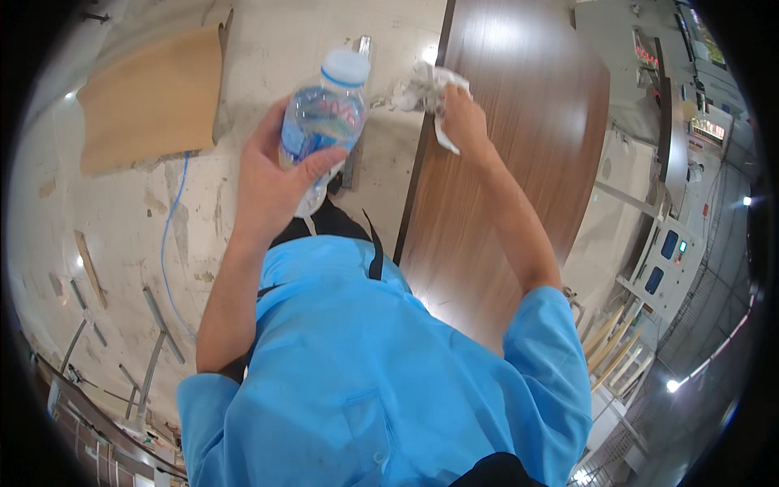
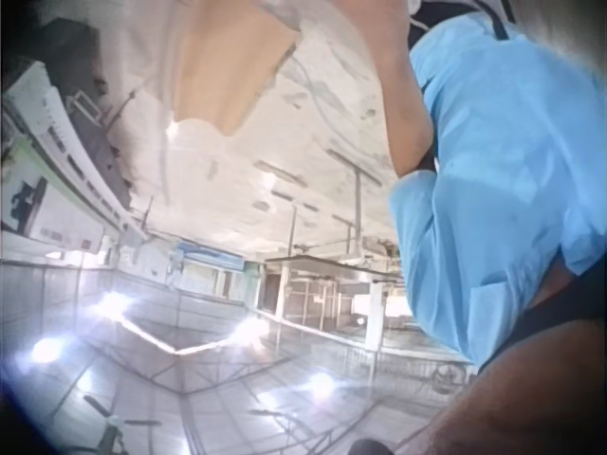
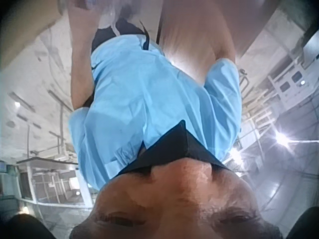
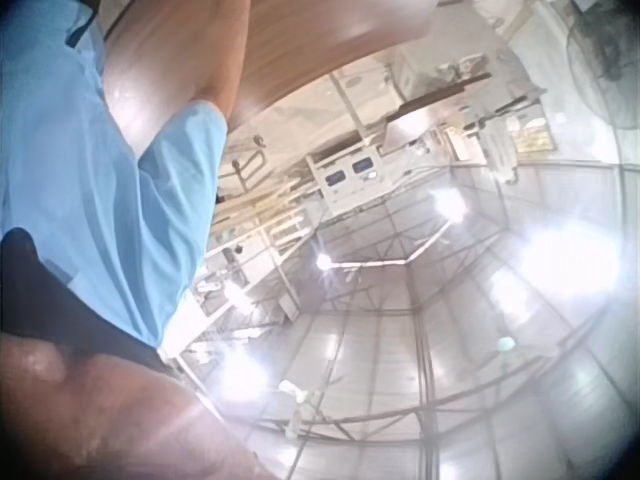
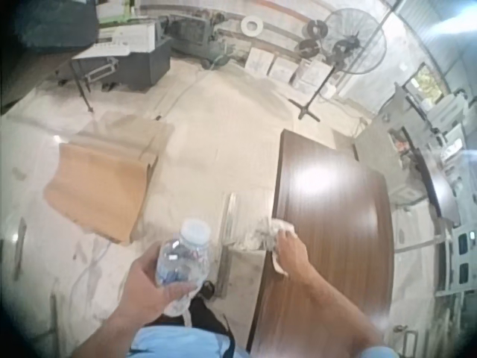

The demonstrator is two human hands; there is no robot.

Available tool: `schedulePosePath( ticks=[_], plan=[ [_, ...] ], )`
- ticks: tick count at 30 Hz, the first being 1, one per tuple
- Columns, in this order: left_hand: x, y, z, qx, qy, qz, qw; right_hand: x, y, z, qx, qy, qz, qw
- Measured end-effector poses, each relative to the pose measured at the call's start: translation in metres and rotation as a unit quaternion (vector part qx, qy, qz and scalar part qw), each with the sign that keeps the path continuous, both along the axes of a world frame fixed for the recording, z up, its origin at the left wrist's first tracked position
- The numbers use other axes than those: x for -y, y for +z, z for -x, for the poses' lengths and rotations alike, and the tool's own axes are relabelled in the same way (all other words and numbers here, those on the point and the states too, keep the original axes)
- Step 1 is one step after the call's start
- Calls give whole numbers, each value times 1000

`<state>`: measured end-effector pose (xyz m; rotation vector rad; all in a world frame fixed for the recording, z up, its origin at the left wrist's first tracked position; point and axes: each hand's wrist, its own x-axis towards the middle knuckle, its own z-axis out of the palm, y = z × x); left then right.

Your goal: The person pours water from a plastic bottle onto a wooden surface and wipes it with a white cloth. They repeat this process across different areas of the surface.

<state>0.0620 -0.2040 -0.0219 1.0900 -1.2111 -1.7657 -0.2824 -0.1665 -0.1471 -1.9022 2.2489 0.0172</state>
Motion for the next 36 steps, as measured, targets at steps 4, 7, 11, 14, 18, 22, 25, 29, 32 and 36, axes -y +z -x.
schedulePosePath(
  ticks=[4,7,11,14,18,22,25,29,32,36],
  plan=[
    [7,-3,-2,3,21,8,1000,7,0,-2,3,-2,-39,999],
    [12,-4,-3,-4,10,3,1000,12,-5,0,-16,15,42,999],
    [11,-2,-6,14,46,17,999,13,-7,0,-20,3,-78,997],
    [10,0,-6,21,29,-3,999,13,-6,-1,-40,33,65,997],
    [8,3,-8,-2,49,29,998,15,-4,-3,-43,38,-86,995],
    [10,5,-8,-1,34,-12,999,14,-2,-4,-30,27,40,998],
    [12,4,-5,-5,24,12,1000,13,-2,-3,-38,36,-32,998],
    [11,3,-2,-10,19,17,1000,9,-3,-2,-17,25,-1,1000],
    [10,0,-1,3,13,20,1000,9,-5,-1,-12,30,-6,999],
    [9,-1,-4,13,28,15,999,9,-7,-1,-36,29,-13,999]
  ],
)
